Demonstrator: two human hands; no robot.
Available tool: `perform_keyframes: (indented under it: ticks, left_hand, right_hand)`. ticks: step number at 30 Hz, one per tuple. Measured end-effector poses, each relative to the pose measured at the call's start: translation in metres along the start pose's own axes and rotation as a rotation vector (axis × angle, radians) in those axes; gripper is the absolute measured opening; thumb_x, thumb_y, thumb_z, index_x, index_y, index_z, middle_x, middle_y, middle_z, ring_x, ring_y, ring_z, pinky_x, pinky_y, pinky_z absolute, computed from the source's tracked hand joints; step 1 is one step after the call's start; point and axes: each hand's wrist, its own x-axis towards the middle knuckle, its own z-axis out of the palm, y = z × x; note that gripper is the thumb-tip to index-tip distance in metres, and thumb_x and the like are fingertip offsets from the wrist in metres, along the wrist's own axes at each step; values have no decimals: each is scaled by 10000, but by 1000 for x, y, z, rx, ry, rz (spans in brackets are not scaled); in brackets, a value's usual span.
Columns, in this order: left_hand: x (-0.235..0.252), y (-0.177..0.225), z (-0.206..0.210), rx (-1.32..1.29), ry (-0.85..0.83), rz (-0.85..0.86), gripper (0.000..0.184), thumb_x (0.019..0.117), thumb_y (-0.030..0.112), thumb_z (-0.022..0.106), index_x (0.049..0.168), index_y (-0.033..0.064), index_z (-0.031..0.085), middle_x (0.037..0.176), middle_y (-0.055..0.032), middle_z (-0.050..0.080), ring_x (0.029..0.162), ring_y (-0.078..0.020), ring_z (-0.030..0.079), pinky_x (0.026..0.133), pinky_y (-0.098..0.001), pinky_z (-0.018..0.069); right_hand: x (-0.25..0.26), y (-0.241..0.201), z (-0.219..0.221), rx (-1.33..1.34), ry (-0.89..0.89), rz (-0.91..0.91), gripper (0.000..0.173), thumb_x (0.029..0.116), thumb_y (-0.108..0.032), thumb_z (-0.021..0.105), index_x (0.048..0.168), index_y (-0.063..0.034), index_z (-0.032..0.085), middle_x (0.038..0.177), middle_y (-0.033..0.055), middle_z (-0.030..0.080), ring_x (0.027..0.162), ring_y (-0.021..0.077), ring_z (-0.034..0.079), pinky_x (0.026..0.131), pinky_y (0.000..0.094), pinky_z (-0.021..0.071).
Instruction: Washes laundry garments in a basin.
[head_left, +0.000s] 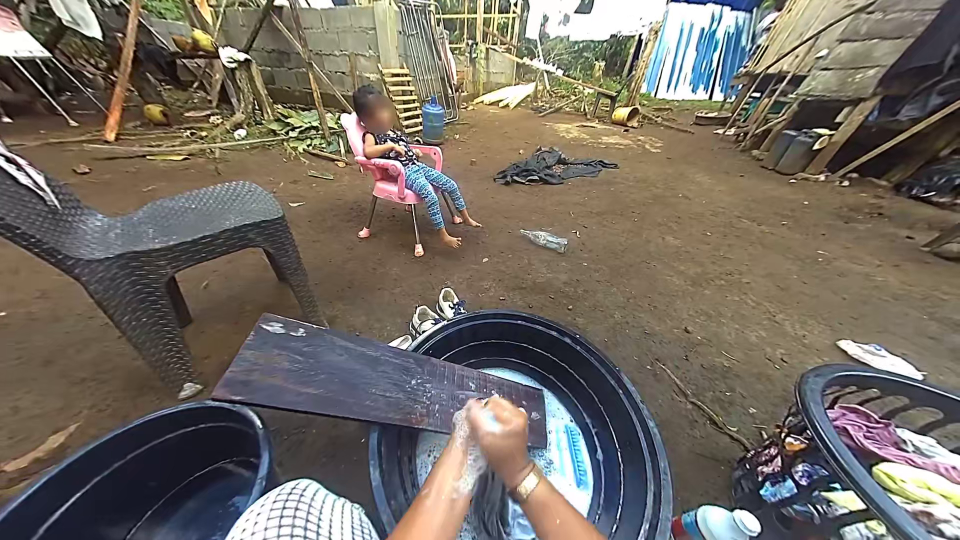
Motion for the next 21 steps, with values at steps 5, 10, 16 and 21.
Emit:
perform_keyframes:
  ticks: [5,10,16,21]
  left_hand:
    - [49,-7,-1,186,166,-137,380,1066,233,548,1349,-21,564,1251,-201,629,1132,-266,605,986,-453,488]
    - [72,-8,-33,483,234,49,475,1112,278,436,1429,-74,471,1389,-304,529,1278,-361,526,1085,-510,408]
    - [78,-6,-37,614,449,248,341,1101,229,475,1124,-87,601,1049,-256,616,1010,-326,589,930,-510,455]
    - [77,-3,-45,746,462,338,284,1075,202,536,955,-48,592,855,-169,579,845,-263,570,821,-466,459]
  right_hand:
    - [62,43,-50,-115,-296,886,417,1005,-294,645,727,13,603,714,101,555,704,213,526,701,455,443]
    - [84,61,-111,274,-443,928,241,1071,-157,514,873,-36,582,732,13,580,669,84,571,676,287,514]
    - [89,70,-134,138,-331,812,129,1000,-39,608,876,-3,612,728,14,553,649,75,522,641,259,465]
    - [88,67,-135,345,-166,873,213,988,8,594,784,-44,562,685,3,568,617,77,545,625,247,492]
